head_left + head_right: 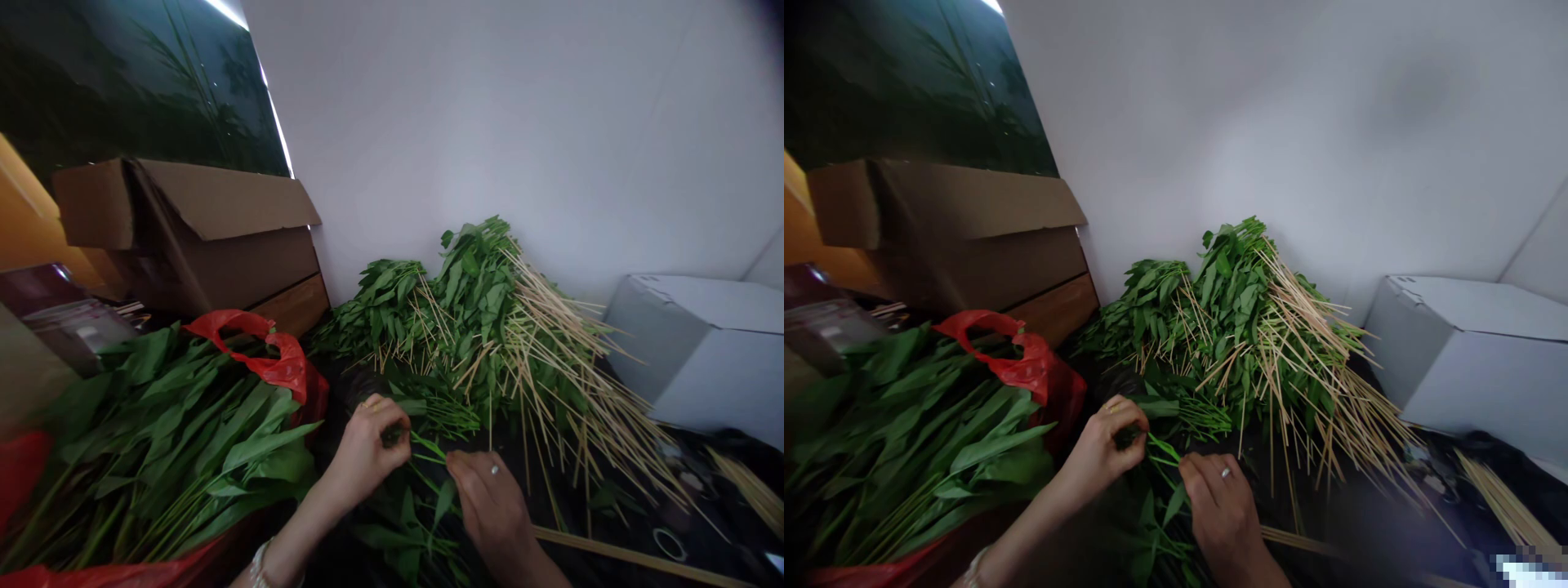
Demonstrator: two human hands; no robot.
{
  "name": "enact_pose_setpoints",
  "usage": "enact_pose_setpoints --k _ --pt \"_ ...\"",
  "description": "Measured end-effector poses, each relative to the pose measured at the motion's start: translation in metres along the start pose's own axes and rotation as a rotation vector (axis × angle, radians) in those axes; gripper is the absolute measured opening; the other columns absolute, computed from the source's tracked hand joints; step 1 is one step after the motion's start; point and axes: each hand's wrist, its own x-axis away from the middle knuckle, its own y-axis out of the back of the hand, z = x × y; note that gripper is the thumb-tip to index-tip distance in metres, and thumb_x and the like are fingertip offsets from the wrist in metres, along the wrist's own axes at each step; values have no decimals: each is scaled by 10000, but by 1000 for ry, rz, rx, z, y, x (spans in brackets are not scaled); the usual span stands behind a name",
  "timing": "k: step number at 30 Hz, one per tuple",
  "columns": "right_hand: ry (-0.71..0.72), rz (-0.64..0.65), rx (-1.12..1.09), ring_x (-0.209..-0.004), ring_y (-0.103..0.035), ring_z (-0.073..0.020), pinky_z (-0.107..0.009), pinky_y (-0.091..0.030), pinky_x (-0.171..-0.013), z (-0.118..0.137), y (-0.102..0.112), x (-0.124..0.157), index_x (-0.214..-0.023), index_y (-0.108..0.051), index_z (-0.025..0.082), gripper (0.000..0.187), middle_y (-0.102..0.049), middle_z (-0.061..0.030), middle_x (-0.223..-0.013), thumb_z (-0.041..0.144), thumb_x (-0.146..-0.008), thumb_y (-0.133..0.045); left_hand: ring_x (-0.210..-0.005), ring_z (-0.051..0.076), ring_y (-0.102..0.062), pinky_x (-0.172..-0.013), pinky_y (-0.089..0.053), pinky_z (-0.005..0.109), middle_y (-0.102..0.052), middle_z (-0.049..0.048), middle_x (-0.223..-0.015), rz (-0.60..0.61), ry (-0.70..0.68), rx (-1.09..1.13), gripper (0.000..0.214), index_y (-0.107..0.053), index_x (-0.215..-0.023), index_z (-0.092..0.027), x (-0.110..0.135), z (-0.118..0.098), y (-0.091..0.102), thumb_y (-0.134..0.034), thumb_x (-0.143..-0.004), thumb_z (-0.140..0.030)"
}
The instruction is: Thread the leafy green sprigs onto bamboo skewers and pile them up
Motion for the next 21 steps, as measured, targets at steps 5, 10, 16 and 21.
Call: enact_pose_setpoints --k 5,10,16,21 --pt "41 -20 15 -739 -673 -174 -321 -522 -658 2 3 -3 -1041 -610 144 247 -729 -101 -870 66 -939 -399 -705 155 -540 -685 -417 261 -576 -6 -671 -128 221 221 102 -548 -658 -177 -9 9 -8 -504 -715 -105" --pt "16 -52 41 -766 -687 -179 -323 -525 -672 -7 7 2 -1002 -619 142 233 -733 -104 -872 56 -929 -415 -650 126 -509 -626 -407 221 -532 -27 -678 -327 381 361 85 -526 -739 -177 -18 24 15 -487 -808 -209" --pt "33 -33 32 -793 -695 -179 -322 -517 -679 -7 6 1 -1031 -614 135 234 -739 -109 -888 55 -927 -421 -698 122 -504 -649 -407 219 -551 -17 -779 35 209 285 97 -559 -905 -184 -4 0 16 -533 -897 -277" --pt "33 -33 24 -794 -693 -181 -324 -512 -685 -6 4 3 -1027 -612 142 252 -737 -103 -889 44 -917 -407 -812 151 -559 -755 -433 256 -607 18 -880 156 89 211 123 -624 -970 -193 2 -2 3 -598 -850 -181"
